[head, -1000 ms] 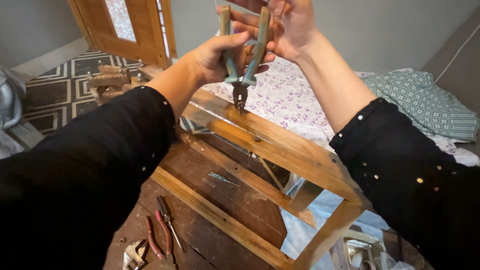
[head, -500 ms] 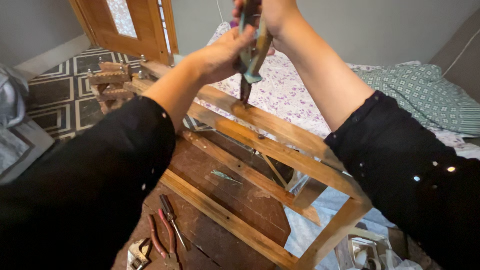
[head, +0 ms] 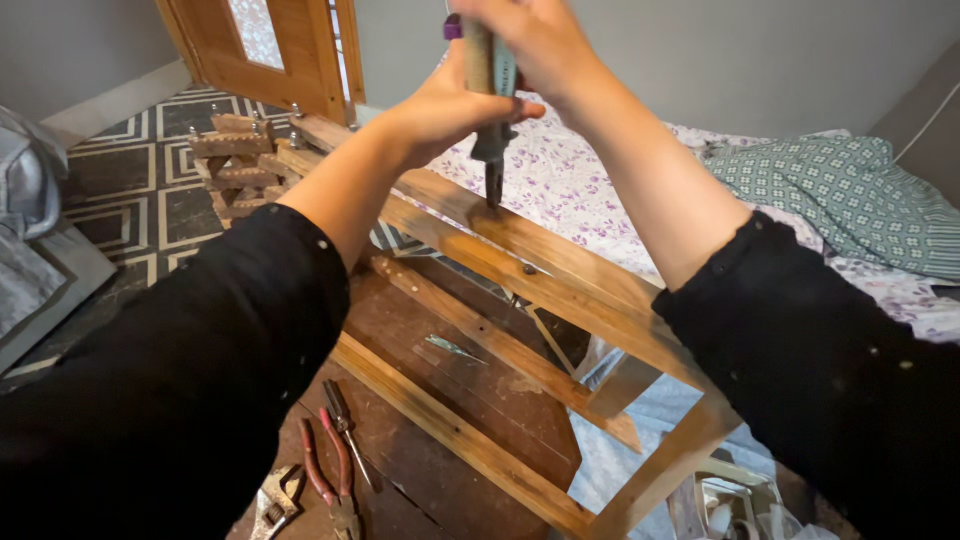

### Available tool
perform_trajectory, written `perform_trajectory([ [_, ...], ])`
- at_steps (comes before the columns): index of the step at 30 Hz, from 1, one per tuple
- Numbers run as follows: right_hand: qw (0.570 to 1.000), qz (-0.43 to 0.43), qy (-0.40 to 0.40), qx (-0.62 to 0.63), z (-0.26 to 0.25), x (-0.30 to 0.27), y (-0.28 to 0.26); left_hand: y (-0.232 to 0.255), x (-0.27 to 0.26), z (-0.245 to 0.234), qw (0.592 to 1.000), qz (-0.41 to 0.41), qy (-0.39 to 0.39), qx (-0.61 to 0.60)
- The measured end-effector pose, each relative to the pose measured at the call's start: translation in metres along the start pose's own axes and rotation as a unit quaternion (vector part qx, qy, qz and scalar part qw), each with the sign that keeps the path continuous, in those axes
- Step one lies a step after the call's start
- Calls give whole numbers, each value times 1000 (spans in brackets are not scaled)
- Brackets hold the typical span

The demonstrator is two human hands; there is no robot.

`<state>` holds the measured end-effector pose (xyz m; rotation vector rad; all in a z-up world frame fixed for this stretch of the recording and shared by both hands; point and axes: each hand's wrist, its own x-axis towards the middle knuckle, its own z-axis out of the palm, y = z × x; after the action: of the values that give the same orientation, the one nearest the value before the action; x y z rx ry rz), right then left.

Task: The person uses pliers to remove a nail from a wooden frame and then attempts to insert a small metal piece into a hole in the wood. The task involves manipulating the frame and handling tools on a small table.

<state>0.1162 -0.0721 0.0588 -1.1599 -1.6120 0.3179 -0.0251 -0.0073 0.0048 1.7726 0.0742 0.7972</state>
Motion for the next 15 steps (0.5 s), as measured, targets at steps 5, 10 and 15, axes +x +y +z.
perform_trajectory([
  [5,985,-162,5,-60,3,-28,9,-3,-8,-8,989,29,-80,-121],
  [10,980,-76,119,-140,1,-40,-5,-2,-13,-1,986,-41,-93,-133],
  [15,964,-83,172,-188,-2,-48,-7,-12,-38,-4,970,-141,56,-191],
])
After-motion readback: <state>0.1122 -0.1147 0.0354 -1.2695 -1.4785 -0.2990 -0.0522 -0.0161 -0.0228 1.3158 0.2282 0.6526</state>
